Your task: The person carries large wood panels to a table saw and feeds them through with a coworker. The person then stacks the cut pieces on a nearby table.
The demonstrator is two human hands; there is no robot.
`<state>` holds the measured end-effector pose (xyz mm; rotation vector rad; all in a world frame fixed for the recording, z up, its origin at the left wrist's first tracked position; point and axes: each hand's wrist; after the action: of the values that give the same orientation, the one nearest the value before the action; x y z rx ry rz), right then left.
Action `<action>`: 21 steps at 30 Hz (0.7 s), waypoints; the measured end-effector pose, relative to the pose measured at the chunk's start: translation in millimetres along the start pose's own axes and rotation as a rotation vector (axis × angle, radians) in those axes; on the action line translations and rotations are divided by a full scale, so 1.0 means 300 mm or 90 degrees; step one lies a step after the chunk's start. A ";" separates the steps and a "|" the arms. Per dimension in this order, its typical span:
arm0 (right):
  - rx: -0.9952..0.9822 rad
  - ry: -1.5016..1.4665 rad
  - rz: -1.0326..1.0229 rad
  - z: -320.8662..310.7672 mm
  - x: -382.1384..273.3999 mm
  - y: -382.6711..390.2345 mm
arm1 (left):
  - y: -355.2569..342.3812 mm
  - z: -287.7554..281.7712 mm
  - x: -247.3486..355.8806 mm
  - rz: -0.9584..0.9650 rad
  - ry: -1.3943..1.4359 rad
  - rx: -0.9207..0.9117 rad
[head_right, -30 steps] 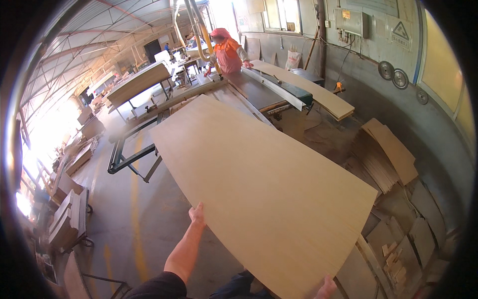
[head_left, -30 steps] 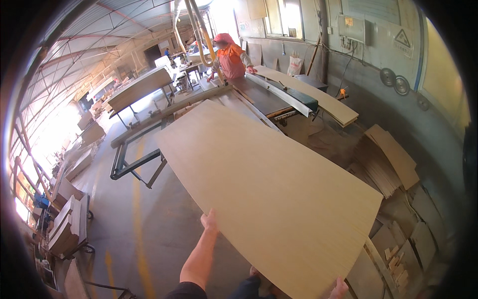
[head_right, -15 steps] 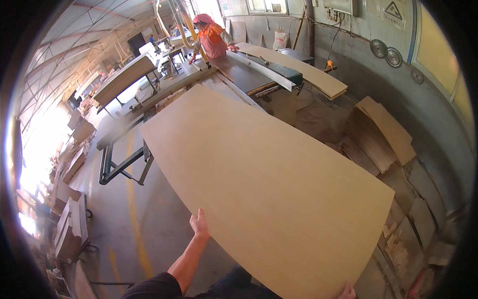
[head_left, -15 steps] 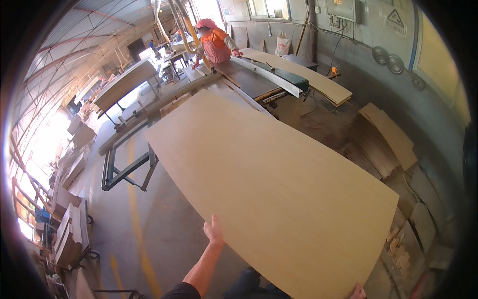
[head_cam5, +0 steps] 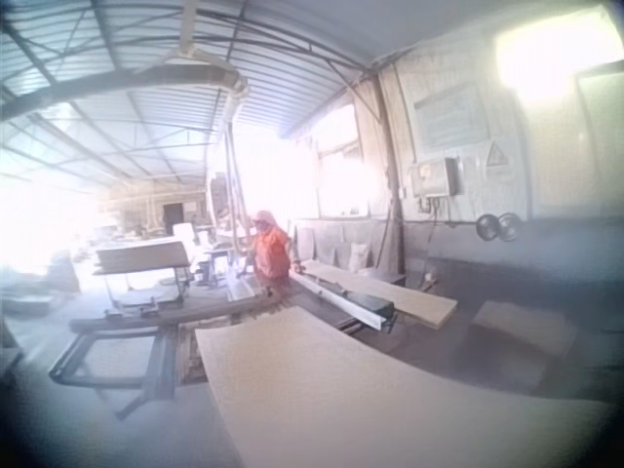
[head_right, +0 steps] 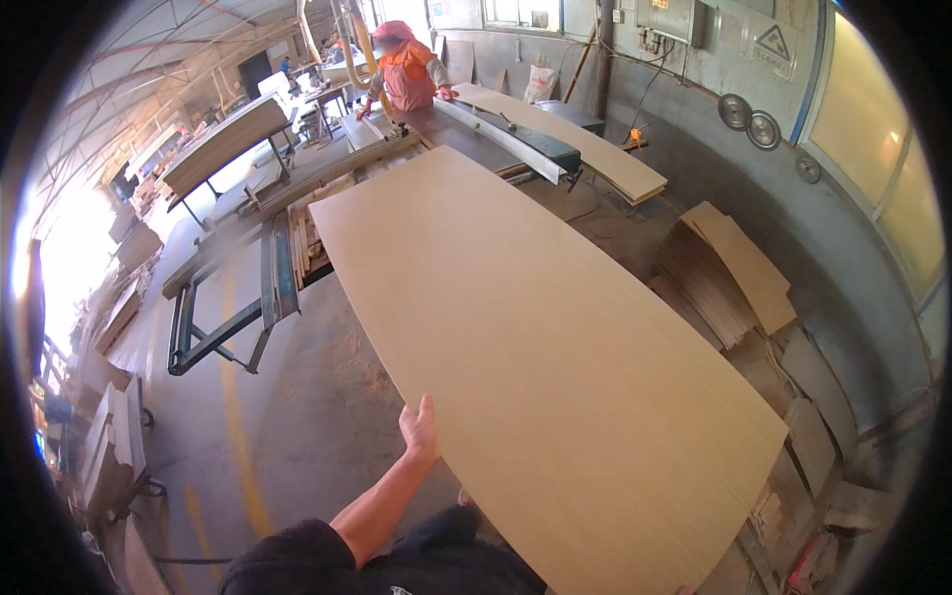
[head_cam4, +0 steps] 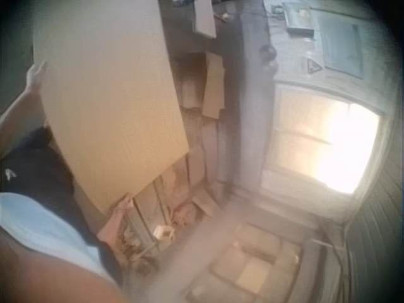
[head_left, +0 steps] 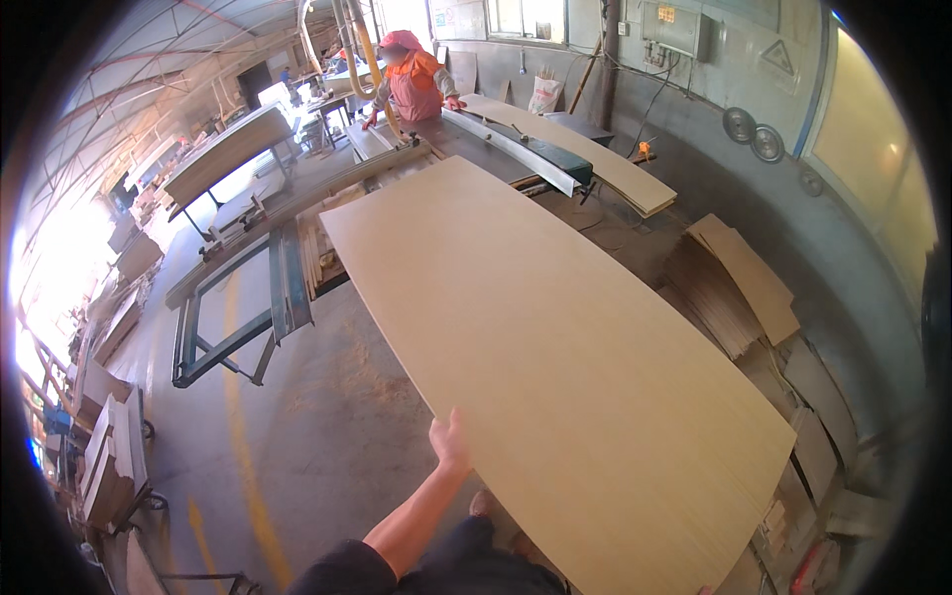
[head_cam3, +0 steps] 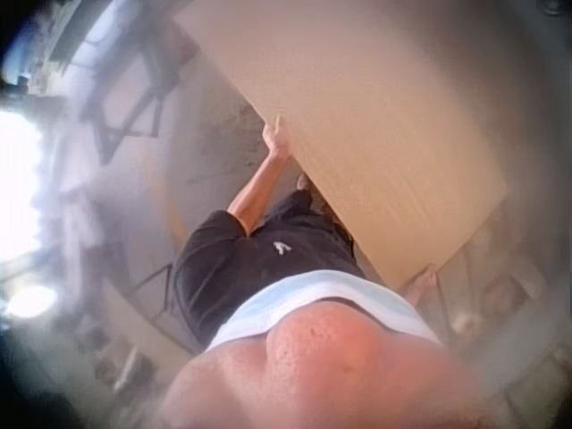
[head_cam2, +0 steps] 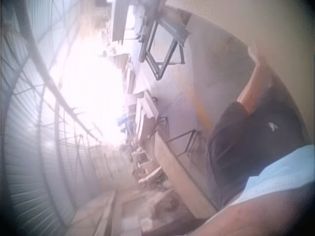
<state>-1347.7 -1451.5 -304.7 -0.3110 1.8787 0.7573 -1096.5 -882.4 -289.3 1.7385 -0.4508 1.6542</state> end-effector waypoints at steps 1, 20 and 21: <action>0.012 0.045 -0.008 0.011 -0.037 0.031 | -0.027 0.010 -0.006 0.000 -0.020 -0.012; -0.053 -0.014 -0.043 0.144 -0.174 0.001 | -0.311 0.251 -0.145 0.090 -0.145 0.072; -0.055 -0.009 -0.044 0.153 -0.191 -0.003 | -0.305 0.256 -0.149 0.080 -0.142 0.076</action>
<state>-1289.1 -1430.4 -265.7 -0.4213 1.8156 0.7936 -985.0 -879.1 -351.0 2.0320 -0.5852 1.6066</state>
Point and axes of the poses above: each hand's wrist, its own y-axis away from the middle knuckle, its own z-axis out of the palm, x = y × z, and after that the axes turned 14 degrees about -y, right-handed
